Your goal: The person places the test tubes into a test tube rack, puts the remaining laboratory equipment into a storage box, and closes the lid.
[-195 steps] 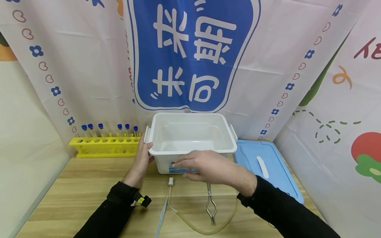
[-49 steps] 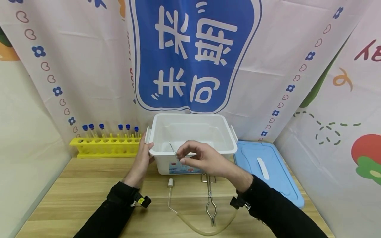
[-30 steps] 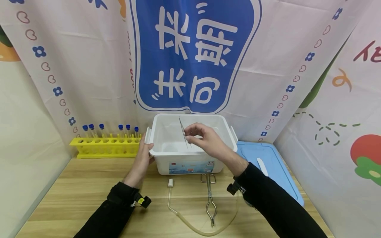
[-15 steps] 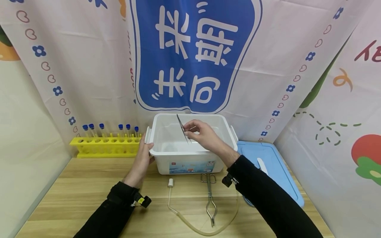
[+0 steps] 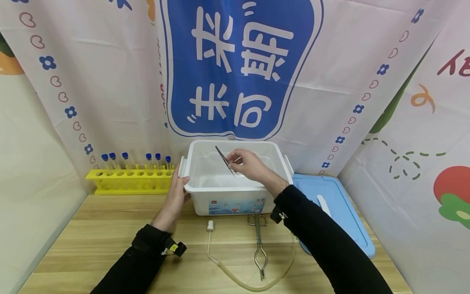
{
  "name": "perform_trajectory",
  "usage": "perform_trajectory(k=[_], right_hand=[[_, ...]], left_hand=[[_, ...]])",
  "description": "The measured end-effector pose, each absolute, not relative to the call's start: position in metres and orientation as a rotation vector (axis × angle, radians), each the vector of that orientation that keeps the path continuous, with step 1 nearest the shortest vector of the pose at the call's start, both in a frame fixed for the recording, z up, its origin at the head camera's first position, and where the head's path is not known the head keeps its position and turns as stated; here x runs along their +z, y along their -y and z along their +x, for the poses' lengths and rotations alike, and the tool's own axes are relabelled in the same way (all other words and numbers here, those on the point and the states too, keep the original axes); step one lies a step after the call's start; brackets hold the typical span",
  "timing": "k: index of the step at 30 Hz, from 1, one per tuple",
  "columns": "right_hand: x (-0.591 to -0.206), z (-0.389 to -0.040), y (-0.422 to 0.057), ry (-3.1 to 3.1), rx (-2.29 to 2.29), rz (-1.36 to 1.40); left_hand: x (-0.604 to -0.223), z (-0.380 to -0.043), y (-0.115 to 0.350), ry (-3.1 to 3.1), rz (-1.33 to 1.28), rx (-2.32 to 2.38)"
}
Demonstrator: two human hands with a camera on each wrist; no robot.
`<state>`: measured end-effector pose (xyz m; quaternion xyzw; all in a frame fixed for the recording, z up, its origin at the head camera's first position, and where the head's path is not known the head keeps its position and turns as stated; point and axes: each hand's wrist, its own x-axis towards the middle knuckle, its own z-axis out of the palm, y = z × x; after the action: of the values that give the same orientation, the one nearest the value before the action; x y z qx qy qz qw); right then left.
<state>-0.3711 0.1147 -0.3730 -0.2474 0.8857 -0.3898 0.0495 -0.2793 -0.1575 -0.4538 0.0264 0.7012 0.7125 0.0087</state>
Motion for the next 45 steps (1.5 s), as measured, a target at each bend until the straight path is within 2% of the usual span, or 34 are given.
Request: perform_trajectory(k=[8, 20, 31, 45], right_hand=[[-0.384, -0.38, -0.115, -2.714, -0.873, -0.754], [-0.387, -0.373, -0.114, -2.749, -0.373, -0.777], [-0.384, -0.37, -0.116, -2.691, -0.194, -0.761], [-0.386, -0.368, -0.118, -2.595, -0.205, -0.663]], left_hand=[[-0.453, -0.278, 0.159, -2.197, 0.095, 2.201], [-0.455, -0.277, 0.159, -2.205, 0.119, 2.2], [-0.455, -0.278, 0.159, -2.196, 0.084, 2.198], [-0.454, -0.279, 0.159, -2.187, 0.058, 2.198]])
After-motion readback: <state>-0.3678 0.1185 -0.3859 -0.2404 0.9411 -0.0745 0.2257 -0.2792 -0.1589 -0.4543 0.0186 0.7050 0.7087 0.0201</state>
